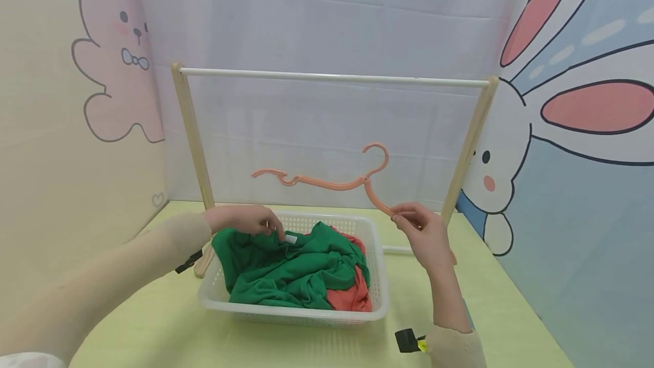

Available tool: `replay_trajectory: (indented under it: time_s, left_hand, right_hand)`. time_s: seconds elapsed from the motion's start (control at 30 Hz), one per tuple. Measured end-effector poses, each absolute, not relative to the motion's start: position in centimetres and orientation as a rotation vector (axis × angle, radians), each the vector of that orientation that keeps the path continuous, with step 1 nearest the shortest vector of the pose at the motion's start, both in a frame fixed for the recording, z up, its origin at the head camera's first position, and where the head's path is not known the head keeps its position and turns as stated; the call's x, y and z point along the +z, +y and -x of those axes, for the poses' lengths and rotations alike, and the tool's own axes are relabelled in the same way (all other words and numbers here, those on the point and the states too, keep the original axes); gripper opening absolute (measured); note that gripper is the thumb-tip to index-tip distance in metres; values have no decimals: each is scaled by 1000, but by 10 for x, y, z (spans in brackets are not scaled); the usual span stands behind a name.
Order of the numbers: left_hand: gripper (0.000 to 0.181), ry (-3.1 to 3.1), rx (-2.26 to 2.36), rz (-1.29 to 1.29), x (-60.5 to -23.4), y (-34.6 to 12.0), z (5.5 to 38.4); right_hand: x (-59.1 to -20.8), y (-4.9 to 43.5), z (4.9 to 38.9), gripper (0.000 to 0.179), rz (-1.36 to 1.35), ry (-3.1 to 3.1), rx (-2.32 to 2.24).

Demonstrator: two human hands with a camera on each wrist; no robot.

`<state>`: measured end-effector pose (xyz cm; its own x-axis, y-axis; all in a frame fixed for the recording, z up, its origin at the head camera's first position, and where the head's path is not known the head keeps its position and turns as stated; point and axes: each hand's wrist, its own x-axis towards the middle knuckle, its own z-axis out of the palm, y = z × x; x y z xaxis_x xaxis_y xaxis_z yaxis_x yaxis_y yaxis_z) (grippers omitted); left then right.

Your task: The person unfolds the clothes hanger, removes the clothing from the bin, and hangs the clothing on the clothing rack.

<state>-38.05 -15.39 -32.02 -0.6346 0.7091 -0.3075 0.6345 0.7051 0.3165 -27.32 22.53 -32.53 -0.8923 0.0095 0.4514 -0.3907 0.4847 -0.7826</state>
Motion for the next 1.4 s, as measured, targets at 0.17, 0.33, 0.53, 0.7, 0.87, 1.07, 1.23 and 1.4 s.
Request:
replay_trajectory:
  time_s: [0.17, 0.33, 0.53, 0.7, 0.87, 1.07, 1.23, 1.4]
  left_hand:
    - [21, 2552, 214, -1059, -332, -160, 379]
    - [17, 2588, 287, -1071, -333, -166, 378]
    - [9, 2592, 355, -1181, -324, -175, 378]
    - [10, 2626, 400, -1230, -315, -187, 379]
    - [11, 2654, 444, -1254, -301, -196, 381]
    - [7, 2691, 535, -1237, -278, -199, 383]
    - [6, 2719, 593, -1183, -260, -202, 382]
    - [6, 2714, 612, -1230, -247, -207, 381]
  right_hand:
    - [-327, 226, 274, 24, -339, -2331, 1377]
    - [-327, 226, 274, 24, -343, -2331, 1374]
    - [-328, 226, 274, 23, -353, -2331, 1375]
    - [-328, 227, 273, 24, -351, -2341, 1377]
    - [-327, 228, 272, 25, -347, -2342, 1377]
    - [-326, 229, 271, 24, -352, -2333, 1387]
    - [-327, 233, 271, 26, -336, -2340, 1399]
    - [-328, 237, 272, 26, -332, -2349, 1383]
